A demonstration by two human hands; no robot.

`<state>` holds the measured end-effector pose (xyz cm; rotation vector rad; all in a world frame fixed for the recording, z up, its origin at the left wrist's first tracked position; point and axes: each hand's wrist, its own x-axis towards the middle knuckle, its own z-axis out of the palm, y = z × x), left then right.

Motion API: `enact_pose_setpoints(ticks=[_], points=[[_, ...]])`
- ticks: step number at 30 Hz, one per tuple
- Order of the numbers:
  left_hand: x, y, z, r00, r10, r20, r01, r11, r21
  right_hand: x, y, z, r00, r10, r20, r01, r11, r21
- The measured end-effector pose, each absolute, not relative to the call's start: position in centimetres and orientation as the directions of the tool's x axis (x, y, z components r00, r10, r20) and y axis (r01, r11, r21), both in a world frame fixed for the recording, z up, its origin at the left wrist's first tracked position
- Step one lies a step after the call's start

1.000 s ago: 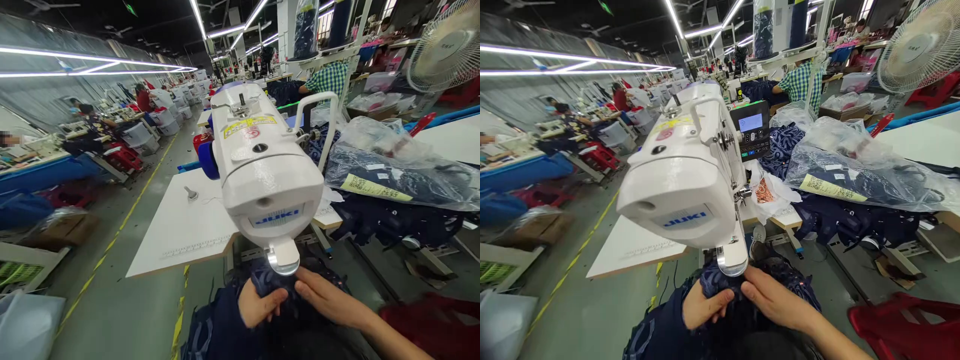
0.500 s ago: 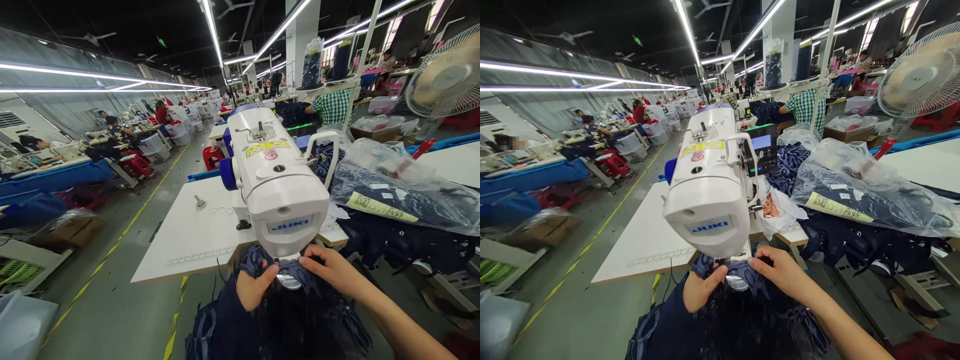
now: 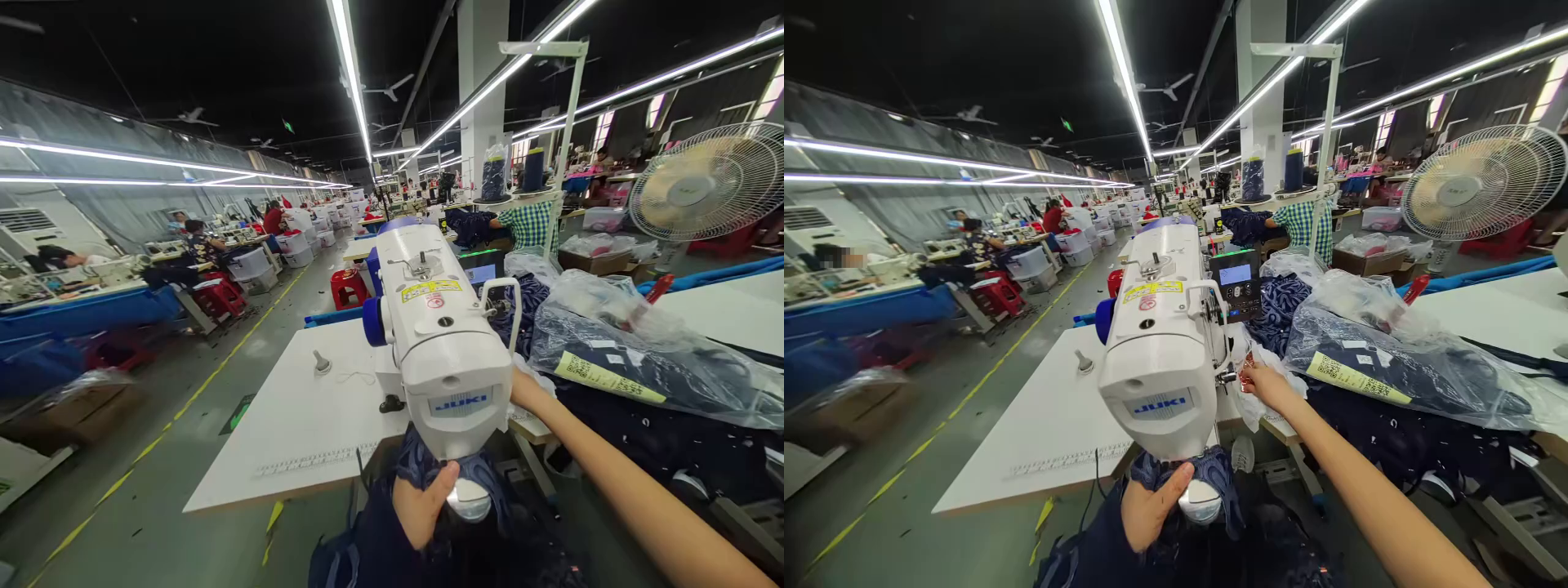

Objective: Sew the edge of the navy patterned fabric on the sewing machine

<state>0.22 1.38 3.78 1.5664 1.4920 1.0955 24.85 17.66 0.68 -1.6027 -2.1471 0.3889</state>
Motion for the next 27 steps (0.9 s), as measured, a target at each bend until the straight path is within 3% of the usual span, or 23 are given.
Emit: enact_pose_setpoints(ticks=[6, 13, 22, 27], points=[[0.5, 1.4, 3.6, -0.052, 0.986, 0.16, 0.336, -0.134, 0.932, 24.3, 17.6, 0.1, -0.179, 0.975, 0.13, 0.884, 0.217, -0.414], [1.0, 1.0, 3.5, -0.115, 0.982, 0.153, 0.311, -0.111, 0.944, 25.0, 16.9, 0.7, -0.164, 0.972, 0.168, 0.853, 0.225, -0.47], [1.1, 1.0, 3.8, -0.11, 0.977, 0.182, 0.31, -0.14, 0.94, 23.4, 9.0, 4.9, -0.354, 0.888, 0.295, 0.576, 0.455, -0.679], [1.4, 1.0, 4.2, -0.093, 0.986, 0.135, 0.224, -0.112, 0.968, 21.4, 3.8, 5.6, -0.357, 0.916, 0.182, 0.332, 0.306, -0.892]])
